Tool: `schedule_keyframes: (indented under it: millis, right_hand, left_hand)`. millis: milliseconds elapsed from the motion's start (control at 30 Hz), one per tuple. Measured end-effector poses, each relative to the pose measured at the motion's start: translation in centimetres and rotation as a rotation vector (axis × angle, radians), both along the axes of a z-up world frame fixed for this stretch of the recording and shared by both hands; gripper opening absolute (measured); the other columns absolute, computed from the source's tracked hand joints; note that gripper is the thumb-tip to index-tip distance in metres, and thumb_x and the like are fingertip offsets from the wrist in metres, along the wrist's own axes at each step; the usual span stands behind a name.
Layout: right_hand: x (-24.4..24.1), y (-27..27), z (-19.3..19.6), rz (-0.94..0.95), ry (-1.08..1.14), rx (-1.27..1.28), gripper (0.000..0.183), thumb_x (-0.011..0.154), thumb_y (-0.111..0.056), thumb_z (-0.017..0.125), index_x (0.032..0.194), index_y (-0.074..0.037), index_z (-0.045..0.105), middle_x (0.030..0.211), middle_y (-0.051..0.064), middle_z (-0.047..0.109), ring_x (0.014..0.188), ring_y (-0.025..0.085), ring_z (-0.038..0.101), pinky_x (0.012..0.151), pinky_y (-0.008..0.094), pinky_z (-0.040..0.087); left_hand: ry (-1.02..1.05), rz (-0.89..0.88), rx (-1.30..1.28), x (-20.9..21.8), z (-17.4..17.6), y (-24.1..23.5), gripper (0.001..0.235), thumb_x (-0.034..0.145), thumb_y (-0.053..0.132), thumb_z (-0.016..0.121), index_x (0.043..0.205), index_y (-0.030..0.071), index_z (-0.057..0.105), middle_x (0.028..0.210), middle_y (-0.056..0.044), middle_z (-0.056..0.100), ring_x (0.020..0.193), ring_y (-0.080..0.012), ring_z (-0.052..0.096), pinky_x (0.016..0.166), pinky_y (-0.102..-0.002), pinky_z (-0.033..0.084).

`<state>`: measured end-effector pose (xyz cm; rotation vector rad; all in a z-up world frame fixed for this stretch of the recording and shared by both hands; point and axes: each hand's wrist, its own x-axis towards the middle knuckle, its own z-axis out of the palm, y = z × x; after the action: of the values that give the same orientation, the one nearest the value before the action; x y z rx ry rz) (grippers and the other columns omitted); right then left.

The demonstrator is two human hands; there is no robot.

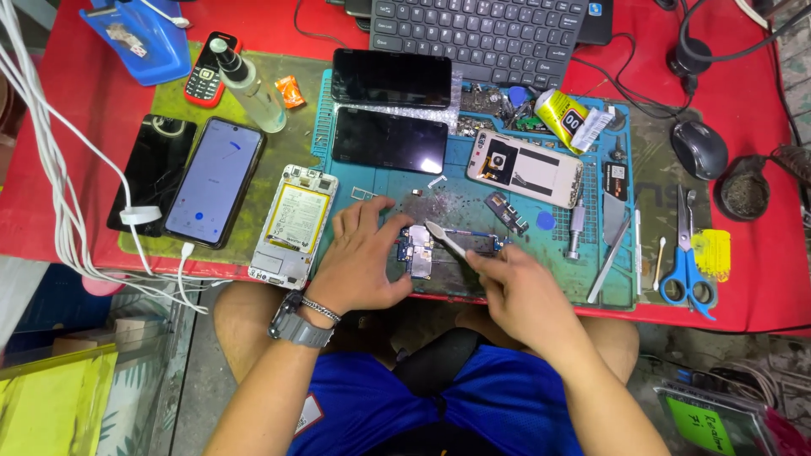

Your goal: The person cleans a disassembled mobile phone motherboard using a spray bottle and a toothbrush. They spray the board, then scrub it with the toothbrush, repeating the process to remove residue.

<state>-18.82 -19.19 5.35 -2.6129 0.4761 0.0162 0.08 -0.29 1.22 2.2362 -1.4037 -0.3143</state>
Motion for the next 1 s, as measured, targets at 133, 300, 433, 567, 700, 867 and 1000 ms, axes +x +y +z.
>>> schedule_keyframes:
  millis: [133, 300, 433, 567, 700, 867, 1000]
  right_hand:
    - [-1.3, 4.1, -0.1, -0.081, 0.150, 0.151, 0.057, 0.085, -0.018, 0.065, 0.142, -0.013, 0.063, 0.086, 0.012, 0.070, 0.070, 0.037, 0.068, 0.068, 0.050, 0.052]
    - [-0.4, 8.1, -4.2, -0.059, -0.116, -0.040, 0.051, 0.086, -0.015, 0.062, 0.134, 0.002, 0.063, 0.081, 0.017, 0.072, 0.065, 0.043, 0.068, 0.053, 0.057, 0.050]
    - [-1.0, 11.1, -5.2, -0.055, -0.063, -0.111, 0.060, 0.085, -0.019, 0.062, 0.139, 0.006, 0.055, 0.077, 0.013, 0.066, 0.062, 0.039, 0.067, 0.049, 0.056, 0.050]
    - [0.0, 9.8, -5.3, -0.105, -0.115, -0.141, 0.058, 0.083, -0.015, 0.061, 0.138, 0.001, 0.058, 0.078, 0.012, 0.069, 0.064, 0.038, 0.068, 0.048, 0.055, 0.051]
    - [0.6, 9.6, -4.8, -0.046, -0.099, -0.143, 0.058, 0.084, -0.017, 0.060, 0.136, 0.007, 0.058, 0.079, 0.014, 0.070, 0.062, 0.039, 0.068, 0.046, 0.056, 0.050]
    - [1.1, 9.2, -4.4, -0.046, -0.066, -0.064, 0.058, 0.082, -0.015, 0.060, 0.137, 0.006, 0.058, 0.082, 0.018, 0.072, 0.067, 0.043, 0.069, 0.053, 0.058, 0.052]
    - [1.7, 8.4, -3.6, -0.040, -0.160, -0.121, 0.049, 0.084, -0.014, 0.059, 0.128, 0.005, 0.067, 0.071, 0.012, 0.069, 0.057, 0.034, 0.069, 0.045, 0.046, 0.054]
  left_hand:
    - [-0.063, -0.011, -0.067, 0.0, 0.5, -0.1, 0.073, 0.064, 0.043, 0.071, 0.129, 0.015, 0.057, 0.138, -0.017, 0.043, 0.127, -0.0419, 0.039, 0.103, -0.053, 0.033]
    - [-0.076, -0.018, -0.075, -0.2, 0.6, -0.1, 0.070, 0.066, 0.044, 0.072, 0.128, 0.015, 0.057, 0.137, -0.017, 0.045, 0.124, -0.0431, 0.041, 0.098, -0.054, 0.035]
    - [-0.066, -0.011, -0.052, -0.1, 0.5, -0.1, 0.072, 0.066, 0.045, 0.073, 0.130, 0.016, 0.056, 0.138, -0.017, 0.044, 0.123, -0.0428, 0.040, 0.100, -0.054, 0.035]
    - [-0.076, -0.020, -0.061, -0.2, 0.2, -0.1, 0.072, 0.068, 0.046, 0.073, 0.130, 0.016, 0.056, 0.138, -0.017, 0.044, 0.122, -0.0417, 0.041, 0.098, -0.054, 0.036]
    - [-0.092, -0.013, -0.060, -0.1, 0.2, 0.0, 0.072, 0.067, 0.047, 0.073, 0.131, 0.016, 0.056, 0.137, -0.017, 0.044, 0.124, -0.0428, 0.040, 0.102, -0.055, 0.035]
    - [-0.084, -0.008, -0.055, -0.2, 0.3, 0.0, 0.073, 0.067, 0.046, 0.073, 0.131, 0.016, 0.056, 0.137, -0.017, 0.044, 0.121, -0.0420, 0.040, 0.098, -0.054, 0.036]
    - [-0.068, -0.001, -0.061, 0.1, -0.7, 0.0, 0.074, 0.066, 0.047, 0.075, 0.131, 0.016, 0.058, 0.137, -0.016, 0.044, 0.124, -0.0393, 0.037, 0.105, -0.051, 0.029]
